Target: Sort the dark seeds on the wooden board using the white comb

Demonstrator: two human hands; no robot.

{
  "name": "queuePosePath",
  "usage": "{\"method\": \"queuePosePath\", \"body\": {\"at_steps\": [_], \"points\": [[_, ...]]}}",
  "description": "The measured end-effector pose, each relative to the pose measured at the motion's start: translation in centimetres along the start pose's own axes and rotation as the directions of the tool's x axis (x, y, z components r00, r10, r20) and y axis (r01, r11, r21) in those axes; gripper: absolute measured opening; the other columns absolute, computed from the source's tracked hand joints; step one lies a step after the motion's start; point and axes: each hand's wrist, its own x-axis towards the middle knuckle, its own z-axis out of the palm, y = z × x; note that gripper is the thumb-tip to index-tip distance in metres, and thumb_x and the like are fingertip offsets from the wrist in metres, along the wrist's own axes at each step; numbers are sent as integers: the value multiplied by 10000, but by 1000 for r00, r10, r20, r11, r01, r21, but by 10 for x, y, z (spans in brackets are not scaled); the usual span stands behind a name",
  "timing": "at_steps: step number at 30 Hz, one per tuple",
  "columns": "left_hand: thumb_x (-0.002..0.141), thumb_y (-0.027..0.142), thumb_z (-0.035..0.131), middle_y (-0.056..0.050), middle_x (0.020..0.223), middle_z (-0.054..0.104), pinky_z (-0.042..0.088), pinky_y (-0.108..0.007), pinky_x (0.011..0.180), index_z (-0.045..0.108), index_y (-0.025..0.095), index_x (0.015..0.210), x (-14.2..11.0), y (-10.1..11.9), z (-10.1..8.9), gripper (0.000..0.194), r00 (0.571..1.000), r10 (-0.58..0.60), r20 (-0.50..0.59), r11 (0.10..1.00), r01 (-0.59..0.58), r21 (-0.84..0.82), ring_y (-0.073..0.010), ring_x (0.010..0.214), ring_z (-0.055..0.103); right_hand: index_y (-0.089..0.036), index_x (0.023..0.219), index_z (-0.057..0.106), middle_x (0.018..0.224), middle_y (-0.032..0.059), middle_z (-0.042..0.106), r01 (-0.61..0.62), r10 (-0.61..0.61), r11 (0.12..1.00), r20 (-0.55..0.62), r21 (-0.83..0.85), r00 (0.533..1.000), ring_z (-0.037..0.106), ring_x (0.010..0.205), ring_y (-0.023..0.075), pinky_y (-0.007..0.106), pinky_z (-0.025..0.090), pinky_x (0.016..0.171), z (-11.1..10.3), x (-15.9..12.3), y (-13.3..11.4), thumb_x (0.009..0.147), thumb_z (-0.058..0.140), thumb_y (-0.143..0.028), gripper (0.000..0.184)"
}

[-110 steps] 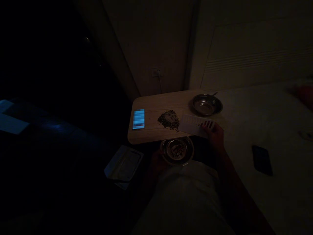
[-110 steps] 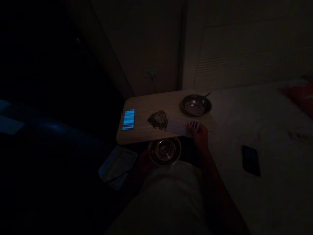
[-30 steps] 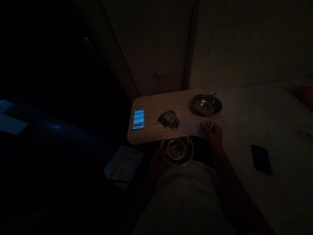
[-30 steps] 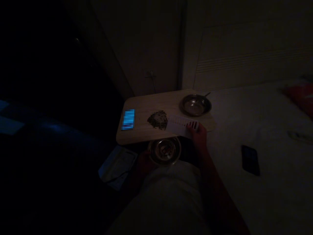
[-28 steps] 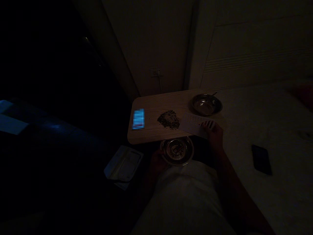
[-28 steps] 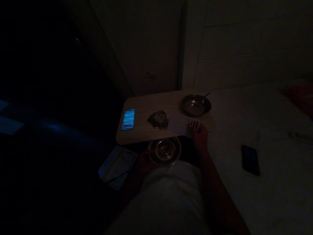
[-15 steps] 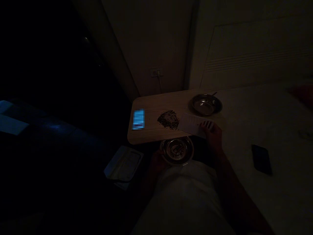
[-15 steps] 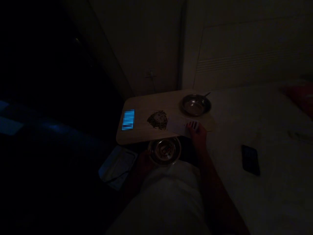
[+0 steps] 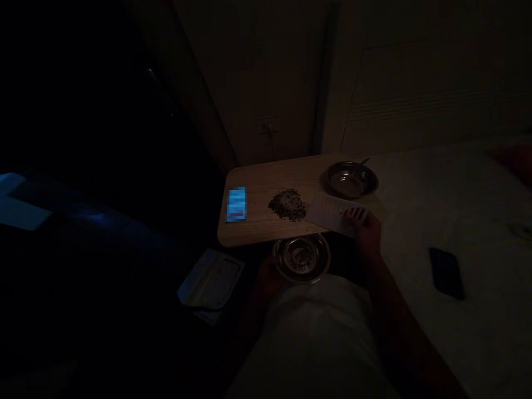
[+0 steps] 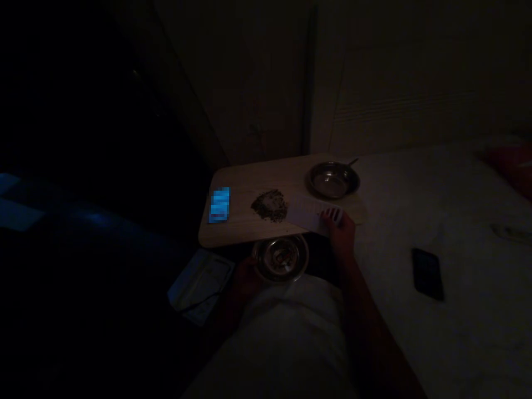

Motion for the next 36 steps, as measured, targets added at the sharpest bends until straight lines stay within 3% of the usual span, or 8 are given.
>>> {"method": "queuePosePath", "body": {"at_steps": [17, 23, 30, 36], "points": [[690, 128, 669, -113, 1049, 808, 493, -441, 1054, 739, 126, 1063, -1, -1, 1, 380, 999, 26, -39, 1000, -26, 2, -304, 1060, 723, -211, 805, 726, 781, 28, 737, -77, 75, 997, 91, 20, 993, 641, 698, 200, 342, 504, 666, -1, -1, 1, 640, 837, -446, 307], [672, 112, 652, -128, 1048, 806, 483, -432, 1066, 733, 103, 1063, -2, 1, 3, 399, 1000, -2, -23, 1000, 2, 7, -298, 1060, 732, -185, 804, 746, 778, 56, 756, -178, 170, 984, 205, 21, 964, 649, 686, 219, 343, 510, 642, -5, 1, 0, 567, 879, -464, 390], [663, 124, 650, -121, 1050, 811, 494, -421, 1041, 751, 142, 1056, -4, 1, 8, 406, 999, 3, -42, 1000, -3, 0, -304, 1071, 711, -173, 858, 724, 838, 54, 742, -38, 41, 999, -104, 27, 994, 657, 778, 223, 368, 518, 745, -6, 9, 2, 622, 826, -439, 370], [641, 142, 689, -146, 1041, 806, 496, -429, 1039, 748, 98, 1039, -5, 1, 8, 405, 999, 14, -48, 1000, -13, 23, -318, 1062, 717, -184, 877, 718, 860, 45, 736, 16, -16, 1000, -36, -6, 999, 662, 801, 208, 363, 511, 778, -2, 5, 4, 715, 781, -416, 289]]}}
